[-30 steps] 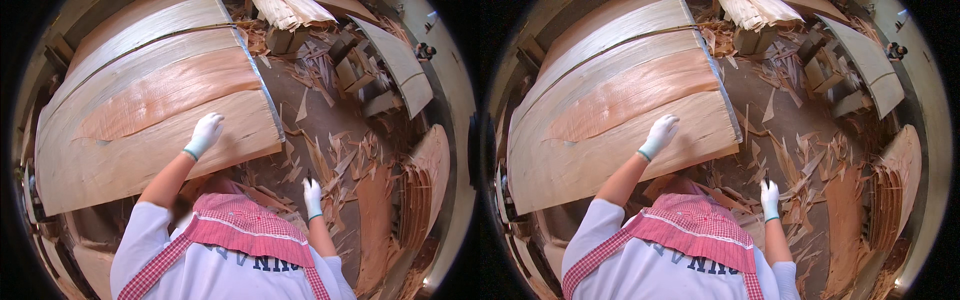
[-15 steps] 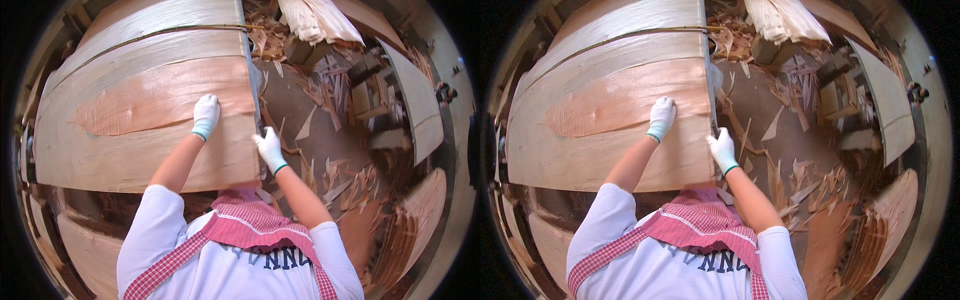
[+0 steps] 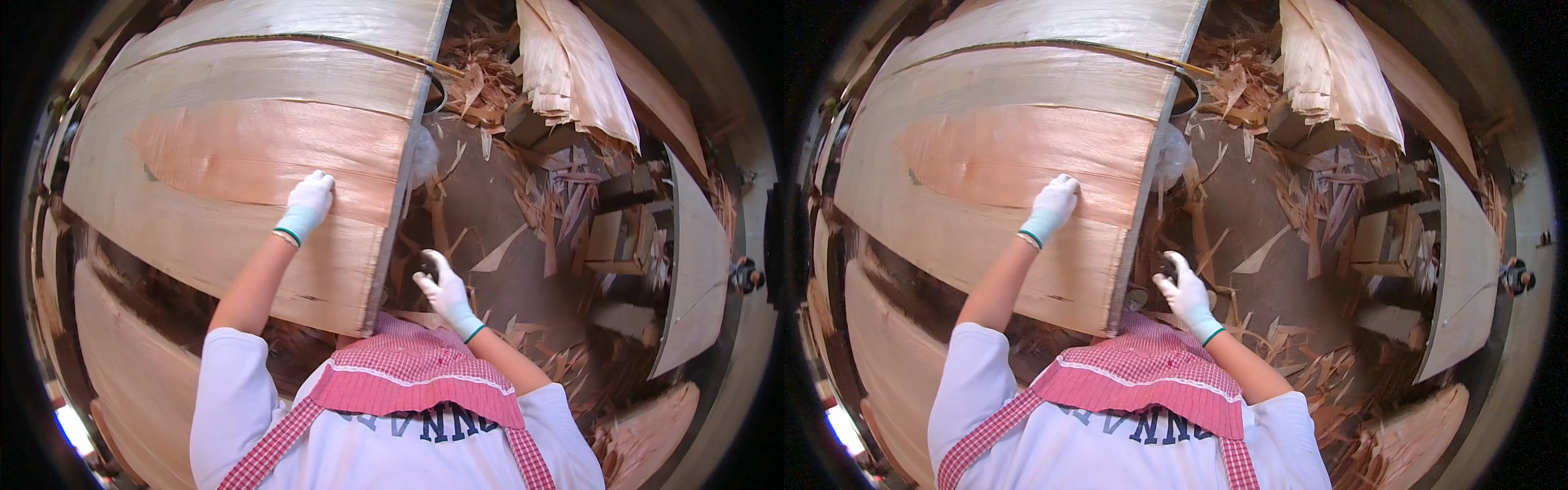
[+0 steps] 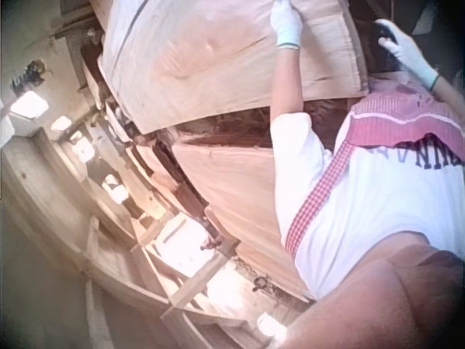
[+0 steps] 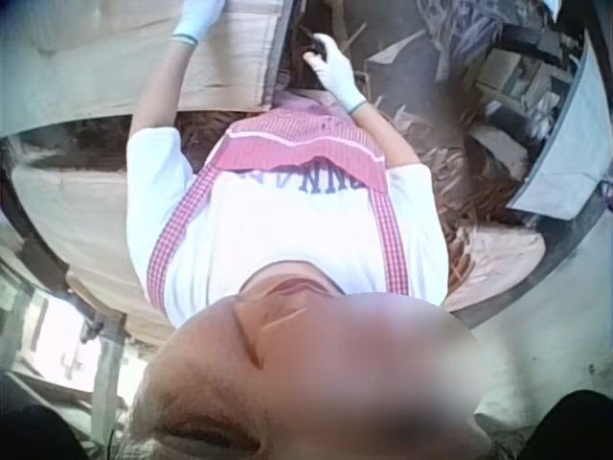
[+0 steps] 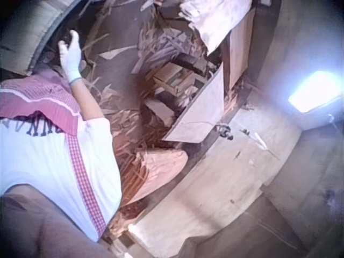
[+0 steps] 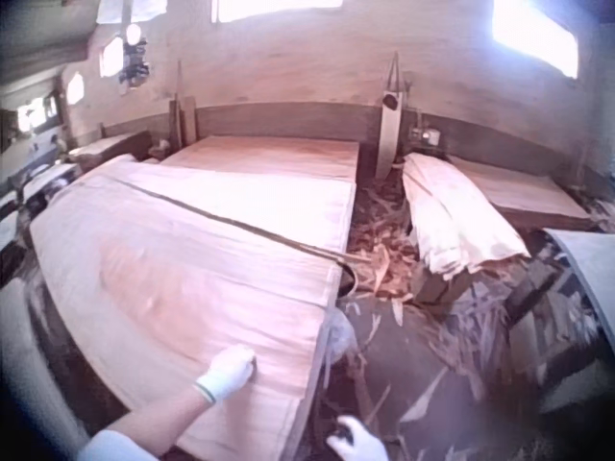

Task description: The person uses a small hand knife to cut and trim sheets of wood veneer, removing damaged sections and striping pieces to size while wearing white gloves and a red apron.

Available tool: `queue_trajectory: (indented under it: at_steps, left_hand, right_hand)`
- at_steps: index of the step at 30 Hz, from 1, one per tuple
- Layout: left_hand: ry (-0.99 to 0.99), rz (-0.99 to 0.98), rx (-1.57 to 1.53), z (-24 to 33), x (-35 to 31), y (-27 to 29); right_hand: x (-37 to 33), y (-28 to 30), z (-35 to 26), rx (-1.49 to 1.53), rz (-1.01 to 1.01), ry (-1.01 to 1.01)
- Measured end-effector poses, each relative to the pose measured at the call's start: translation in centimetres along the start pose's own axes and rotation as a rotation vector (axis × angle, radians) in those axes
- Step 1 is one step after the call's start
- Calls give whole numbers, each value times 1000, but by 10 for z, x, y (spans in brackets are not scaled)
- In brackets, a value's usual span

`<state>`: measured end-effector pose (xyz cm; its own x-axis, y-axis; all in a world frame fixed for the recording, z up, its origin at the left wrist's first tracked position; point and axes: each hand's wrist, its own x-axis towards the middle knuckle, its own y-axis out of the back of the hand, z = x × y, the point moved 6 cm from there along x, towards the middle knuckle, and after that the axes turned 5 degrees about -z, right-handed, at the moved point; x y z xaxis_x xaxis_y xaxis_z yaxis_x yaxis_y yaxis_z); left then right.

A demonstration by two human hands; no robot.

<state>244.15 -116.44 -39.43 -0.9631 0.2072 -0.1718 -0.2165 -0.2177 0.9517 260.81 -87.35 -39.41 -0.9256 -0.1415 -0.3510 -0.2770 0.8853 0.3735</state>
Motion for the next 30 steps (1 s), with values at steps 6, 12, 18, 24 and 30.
queue_trajectory:
  at_steps: [6,12,18,24,30]
  left_hand:
    - [25,111,169,39,12,12]
    - [-168,172,-255,208,59,-19]
    - [461,87,-527,143,177,-170]
    - [679,261,-1024,71,205,-305]
    - [114,48,-906,261,211,-81]
  right_hand:
    - [-2,144,96,0,79,-1]
    - [7,216,146,509,91,-338]
    - [82,251,114,337,-47,-305]
    - [187,276,85,158,-271,-277]
    - [313,259,76,375,-467,-338]
